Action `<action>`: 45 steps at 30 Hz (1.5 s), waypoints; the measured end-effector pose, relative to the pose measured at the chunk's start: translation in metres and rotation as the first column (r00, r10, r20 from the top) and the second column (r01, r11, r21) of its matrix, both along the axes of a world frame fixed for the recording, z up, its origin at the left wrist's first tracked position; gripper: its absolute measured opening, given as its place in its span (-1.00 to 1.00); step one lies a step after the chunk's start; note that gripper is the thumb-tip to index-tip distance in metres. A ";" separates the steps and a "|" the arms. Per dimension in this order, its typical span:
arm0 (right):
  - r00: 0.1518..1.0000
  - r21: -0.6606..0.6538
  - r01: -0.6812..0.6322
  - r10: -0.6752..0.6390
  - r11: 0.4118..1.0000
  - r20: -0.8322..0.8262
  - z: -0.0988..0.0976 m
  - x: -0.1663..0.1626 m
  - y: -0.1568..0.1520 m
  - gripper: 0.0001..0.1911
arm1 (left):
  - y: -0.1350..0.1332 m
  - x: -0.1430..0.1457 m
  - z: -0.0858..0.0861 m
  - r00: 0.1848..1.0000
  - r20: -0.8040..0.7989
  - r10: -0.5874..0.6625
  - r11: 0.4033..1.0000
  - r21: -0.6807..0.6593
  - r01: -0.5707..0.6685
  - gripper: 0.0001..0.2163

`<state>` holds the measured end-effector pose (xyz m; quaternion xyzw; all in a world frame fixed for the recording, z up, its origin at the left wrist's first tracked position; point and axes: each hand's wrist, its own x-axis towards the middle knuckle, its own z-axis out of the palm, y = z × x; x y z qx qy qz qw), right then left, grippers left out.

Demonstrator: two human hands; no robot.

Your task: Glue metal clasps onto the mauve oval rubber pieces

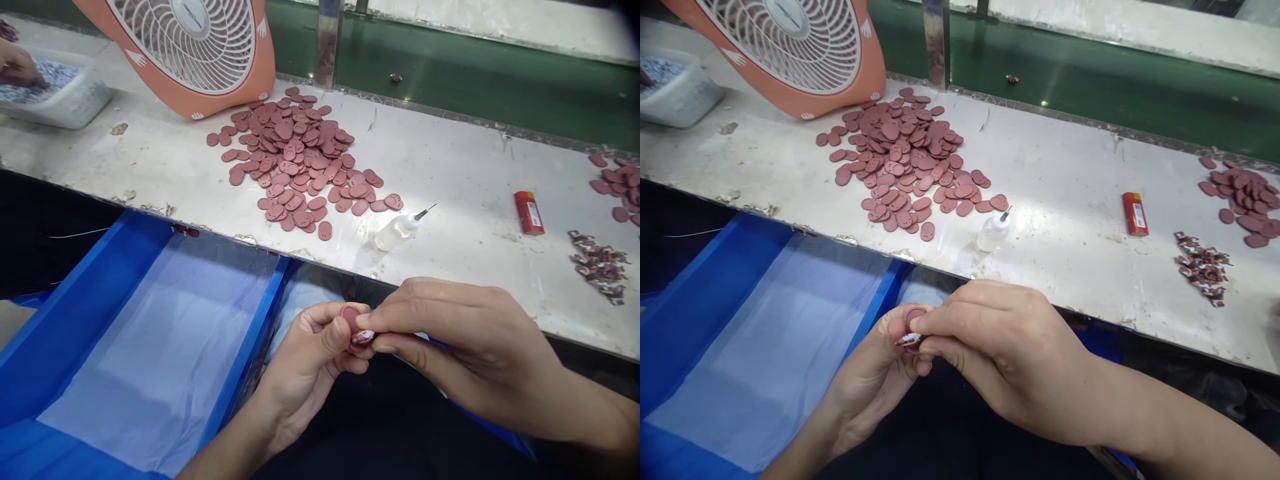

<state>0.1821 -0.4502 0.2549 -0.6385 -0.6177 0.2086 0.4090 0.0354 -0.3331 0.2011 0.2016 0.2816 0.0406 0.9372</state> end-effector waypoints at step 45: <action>0.997 0.020 0.042 -0.043 0.999 0.068 -0.008 0.006 0.005 -0.65 | 0.007 0.003 -0.017 0.999 0.053 0.005 0.995 -0.095 0.001 -0.69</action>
